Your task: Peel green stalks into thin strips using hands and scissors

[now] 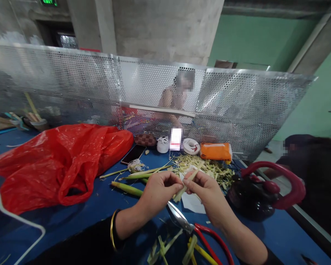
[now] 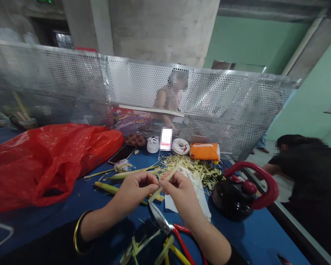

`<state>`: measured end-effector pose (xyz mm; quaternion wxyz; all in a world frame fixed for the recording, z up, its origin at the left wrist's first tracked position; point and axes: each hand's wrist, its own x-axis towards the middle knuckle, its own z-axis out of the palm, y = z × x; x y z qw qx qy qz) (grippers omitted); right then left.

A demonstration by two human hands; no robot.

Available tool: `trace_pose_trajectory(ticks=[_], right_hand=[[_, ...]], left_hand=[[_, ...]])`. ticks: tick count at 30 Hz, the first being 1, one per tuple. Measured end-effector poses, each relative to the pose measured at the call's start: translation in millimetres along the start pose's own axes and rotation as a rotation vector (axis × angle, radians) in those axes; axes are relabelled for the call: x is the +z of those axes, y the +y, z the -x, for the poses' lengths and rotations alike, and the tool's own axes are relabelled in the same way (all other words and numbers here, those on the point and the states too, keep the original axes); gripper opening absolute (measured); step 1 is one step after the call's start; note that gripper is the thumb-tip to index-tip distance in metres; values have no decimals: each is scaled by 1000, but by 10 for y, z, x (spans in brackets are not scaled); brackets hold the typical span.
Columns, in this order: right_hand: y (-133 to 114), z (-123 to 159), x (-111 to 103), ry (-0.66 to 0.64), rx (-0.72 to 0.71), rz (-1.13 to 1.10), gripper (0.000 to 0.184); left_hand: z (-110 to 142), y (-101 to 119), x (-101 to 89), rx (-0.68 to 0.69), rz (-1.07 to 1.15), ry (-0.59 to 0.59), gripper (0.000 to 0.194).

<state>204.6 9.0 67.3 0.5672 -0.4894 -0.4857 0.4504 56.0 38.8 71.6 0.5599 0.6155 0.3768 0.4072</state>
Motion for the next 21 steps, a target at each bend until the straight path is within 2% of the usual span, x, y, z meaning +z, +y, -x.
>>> trace_pose_trajectory(ticks=[6, 12, 17, 21], right_hand=[[-15, -19, -20, -4, 30, 8, 27], [10, -26, -15, 10, -17, 66, 28], [41, -25, -27, -31, -10, 42, 28], [55, -38, -19, 34, 0, -20, 28]], left_hand=[[-20, 16, -5, -38, 49, 16, 11], [-7, -26, 12, -143, 174, -155, 18], [-39, -91, 17, -130, 170, -87, 20], [-66, -112, 10, -87, 90, -30, 15]])
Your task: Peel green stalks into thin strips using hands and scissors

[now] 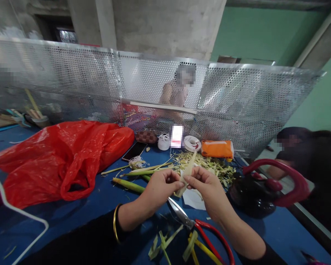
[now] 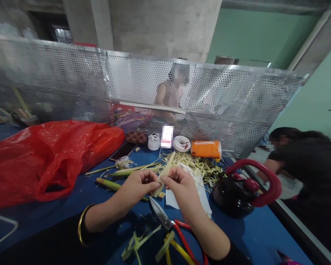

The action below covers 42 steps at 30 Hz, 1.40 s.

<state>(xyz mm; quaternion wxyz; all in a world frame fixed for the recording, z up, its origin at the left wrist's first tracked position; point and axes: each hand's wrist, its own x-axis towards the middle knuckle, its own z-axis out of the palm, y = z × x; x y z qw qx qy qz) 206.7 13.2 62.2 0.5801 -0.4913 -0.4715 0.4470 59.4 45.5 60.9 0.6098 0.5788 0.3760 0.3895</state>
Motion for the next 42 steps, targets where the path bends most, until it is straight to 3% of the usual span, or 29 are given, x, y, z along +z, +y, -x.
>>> trace_pose_trajectory(ticks=[4, 12, 20, 25, 31, 33, 38, 42], right_hand=[[2, -15, 17, 43, 16, -59, 31], [10, -4, -14, -25, 38, -81, 25], [32, -52, -37, 149, -21, -226, 25], [9, -48, -35, 107, -13, -193, 25], [-6, -57, -76, 144, -64, -170, 24], [-3, -58, -79, 160, -64, -171, 24], [3, -38, -70, 175, -145, -42, 23], [5, -21, -56, 178, -193, 22, 24]], left_hand=[[5, 2, 8, 14, -32, 10, 14], [23, 29, 26, -32, 92, -5, 20], [-7, 19, -15, -66, 98, -34, 20], [-10, 18, -17, -51, 79, -29, 18], [-13, -23, -36, -83, -11, -118, 13], [-2, -39, -50, 7, -163, -46, 15], [61, -47, -84, 579, -764, 206, 20], [99, -82, -69, 755, -921, 247, 14]])
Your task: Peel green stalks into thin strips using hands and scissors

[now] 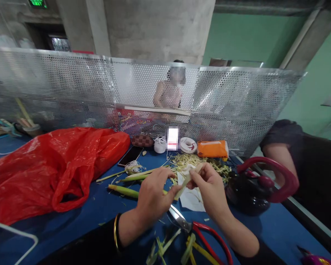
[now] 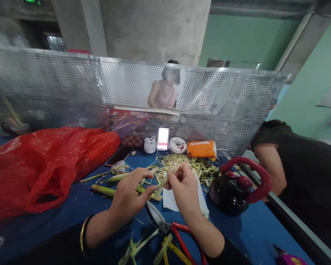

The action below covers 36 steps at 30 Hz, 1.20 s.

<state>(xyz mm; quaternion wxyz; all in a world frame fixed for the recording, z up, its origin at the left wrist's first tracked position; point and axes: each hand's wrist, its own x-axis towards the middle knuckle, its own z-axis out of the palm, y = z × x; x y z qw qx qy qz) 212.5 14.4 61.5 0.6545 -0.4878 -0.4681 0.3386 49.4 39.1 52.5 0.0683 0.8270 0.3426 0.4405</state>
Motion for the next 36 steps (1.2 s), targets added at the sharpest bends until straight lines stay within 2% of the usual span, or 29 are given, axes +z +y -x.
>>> trace_pose_trajectory(ticks=[4, 8, 10, 14, 16, 19, 21, 26, 29, 31, 34, 36], right_hand=[[7, 48, 53, 5, -2, 56, 20], [19, 118, 104, -25, -1, 144, 19], [19, 130, 102, -37, -13, 181, 19], [16, 83, 51, -32, -37, 235, 18], [21, 49, 25, -21, -35, 238, 19], [36, 23, 10, -9, -22, 231, 20], [49, 28, 14, -25, -16, 235, 20], [62, 55, 22, -52, -22, 289, 21], [52, 50, 15, -50, -25, 291, 22], [46, 40, 16, -57, -20, 254, 23], [53, 24, 34, -78, -6, 229, 30], [61, 18, 52, -139, 12, 248, 31]], left_hand=[[49, 4, 61, 112, -156, -44, 22], [69, -22, 90, 149, -307, -32, 10], [69, -31, 79, 160, -314, -19, 5], [51, -27, 45, 160, -211, -43, 12], [39, -22, 41, 98, -114, -72, 14], [26, -10, 51, -80, 20, -111, 9], [25, 2, 60, -157, 39, -128, 18], [34, 8, 58, -138, -30, -202, 5], [22, 0, 42, -140, -5, -206, 11], [1, 1, 35, -203, 69, -207, 13], [-42, 13, 28, -381, 273, -216, 14], [-67, 28, 20, -445, 399, -234, 17]])
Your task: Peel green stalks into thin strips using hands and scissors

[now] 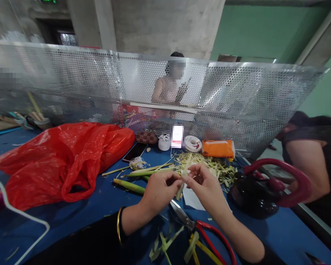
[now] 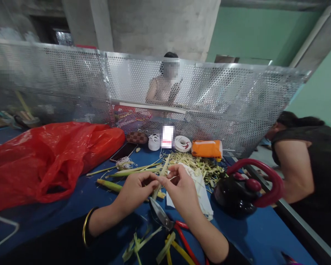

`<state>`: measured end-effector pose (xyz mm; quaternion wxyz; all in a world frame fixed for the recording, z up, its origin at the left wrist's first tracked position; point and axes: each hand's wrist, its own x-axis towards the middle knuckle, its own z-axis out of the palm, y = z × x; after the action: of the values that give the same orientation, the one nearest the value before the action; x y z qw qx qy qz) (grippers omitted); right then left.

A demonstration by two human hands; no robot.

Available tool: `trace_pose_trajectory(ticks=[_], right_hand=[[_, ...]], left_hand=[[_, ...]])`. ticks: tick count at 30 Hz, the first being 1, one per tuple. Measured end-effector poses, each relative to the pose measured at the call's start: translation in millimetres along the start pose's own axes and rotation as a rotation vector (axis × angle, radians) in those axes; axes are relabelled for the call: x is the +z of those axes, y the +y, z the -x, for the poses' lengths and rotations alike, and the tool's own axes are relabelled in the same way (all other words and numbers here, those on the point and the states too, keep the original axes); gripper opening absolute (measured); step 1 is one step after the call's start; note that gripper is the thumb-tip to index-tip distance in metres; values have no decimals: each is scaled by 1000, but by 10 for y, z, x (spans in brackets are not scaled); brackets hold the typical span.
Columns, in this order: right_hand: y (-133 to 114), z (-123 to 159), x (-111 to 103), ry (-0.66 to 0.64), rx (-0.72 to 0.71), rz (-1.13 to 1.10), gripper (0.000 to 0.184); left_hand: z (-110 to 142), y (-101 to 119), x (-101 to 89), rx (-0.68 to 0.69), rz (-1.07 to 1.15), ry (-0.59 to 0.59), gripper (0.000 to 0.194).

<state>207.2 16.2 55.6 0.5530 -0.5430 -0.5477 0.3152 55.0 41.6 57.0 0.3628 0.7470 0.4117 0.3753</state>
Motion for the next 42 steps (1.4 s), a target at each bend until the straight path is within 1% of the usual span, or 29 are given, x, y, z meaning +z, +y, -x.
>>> trace_pose_trajectory(ticks=[2, 4, 6, 8, 11, 14, 16, 19, 20, 22, 25, 26, 27, 29, 31, 33, 35, 37, 39, 42], right_hand=[[-3, -1, 13, -85, 15, 3, 25], [-15, 4, 18, -121, 30, -12, 25], [-34, 11, 17, -105, 46, -39, 22], [-55, 17, 18, -90, 60, -83, 15], [-81, 19, 29, -82, 83, -161, 9], [-90, 14, 36, -55, 99, -206, 12], [-84, 9, 34, -25, 96, -226, 16], [-54, 3, 29, 22, 80, -248, 23], [-40, 2, 28, 34, 74, -246, 25], [-10, 3, 27, 46, 63, -233, 27], [8, 1, -2, 30, 29, -173, 26], [0, 0, -26, 24, -16, -119, 25], [-17, -2, -58, 14, -91, -46, 23], [-71, -6, -139, -37, -314, 131, 20], [-138, -9, -220, -134, -553, 289, 24], [-191, -9, -273, -210, -715, 417, 26], [-211, -8, -287, -240, -814, 510, 25], [-196, -4, -272, -232, -871, 558, 21], [-162, 0, -249, -196, -903, 563, 18], [-120, 6, -230, -152, -928, 561, 17]], left_hand=[[-8, 23, -4, -10, 73, -32, 20], [-14, 35, -6, -25, 131, -45, 20], [-22, 37, -5, -57, 195, -55, 19], [-29, 33, -5, -89, 236, -65, 17], [-32, 35, -14, -119, 237, -44, 17], [-24, 47, -27, -116, 293, -55, 27], [-18, 50, -30, -92, 366, -79, 30], [-15, 50, -28, -47, 392, -149, 22], [-16, 55, -29, -54, 382, -183, 19], [-21, 79, -37, -119, 375, -240, 21], [-32, 139, -68, -266, 461, -242, 27], [-35, 156, -83, -298, 503, -231, 27], [-39, 169, -98, -321, 543, -223, 26], [-49, 176, -132, -345, 601, -204, 27], [-59, 167, -166, -352, 632, -187, 30], [-68, 160, -199, -352, 658, -171, 32], [-72, 165, -227, -343, 674, -171, 33], [-70, 178, -245, -337, 669, -179, 33], [-64, 190, -251, -343, 666, -182, 33], [-56, 187, -238, -358, 694, -183, 35]])
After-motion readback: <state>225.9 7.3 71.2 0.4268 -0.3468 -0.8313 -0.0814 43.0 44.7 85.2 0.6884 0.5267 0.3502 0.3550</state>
